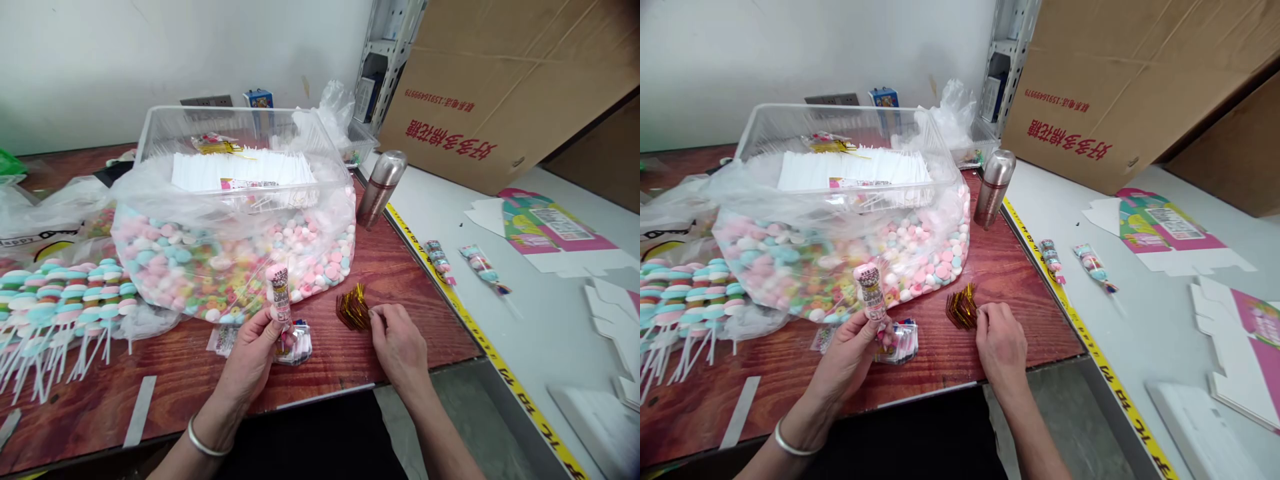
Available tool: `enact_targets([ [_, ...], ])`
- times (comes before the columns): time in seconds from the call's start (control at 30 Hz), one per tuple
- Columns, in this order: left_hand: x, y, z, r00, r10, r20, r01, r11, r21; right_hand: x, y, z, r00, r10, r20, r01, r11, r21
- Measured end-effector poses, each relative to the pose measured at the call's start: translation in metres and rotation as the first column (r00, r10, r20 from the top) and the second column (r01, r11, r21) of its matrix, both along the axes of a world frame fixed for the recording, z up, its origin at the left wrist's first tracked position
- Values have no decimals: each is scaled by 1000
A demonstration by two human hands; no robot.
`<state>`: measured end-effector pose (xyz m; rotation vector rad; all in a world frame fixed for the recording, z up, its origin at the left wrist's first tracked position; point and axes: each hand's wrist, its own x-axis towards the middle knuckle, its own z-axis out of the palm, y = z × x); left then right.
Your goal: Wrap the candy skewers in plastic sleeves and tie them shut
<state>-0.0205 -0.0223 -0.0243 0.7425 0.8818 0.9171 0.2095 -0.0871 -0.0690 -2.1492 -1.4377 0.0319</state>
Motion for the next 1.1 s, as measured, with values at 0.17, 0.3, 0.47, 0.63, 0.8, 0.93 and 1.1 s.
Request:
enact_targets([
  [0.17, -1, 1, -6, 997, 21, -70, -21, 1000, 7, 5, -5, 0, 999, -9, -35, 11, 999, 45],
  [0.3, 0, 1, -8, 996, 12, -89, -12, 1000, -3, 5, -8, 2, 999, -28, -44, 32, 994, 104],
  [0.47, 1, 2, -7, 994, 54, -96, -56, 998, -11, 4, -12, 2, 999, -37, -21, 38, 995, 89],
  [0.63, 1, 0, -7, 994, 22, -110, -24, 1000, -11, 2, -7, 1, 996, -82, 41, 83, 997, -4],
  [0.8, -4, 0, -12, 981, -8, -196, 20, 998, 59, 7, 9, 3, 988, -73, 133, 88, 990, -112],
  [0.93, -11, 4, -10, 918, 6, -397, 97, 966, 239, 14, 8, 11, 981, -80, 177, 105, 985, -138],
  [1.1, -3, 6, 5, 721, 244, -649, 273, 760, 590, -11, -8, 41, 981, -192, -13, 191, 970, 152],
])
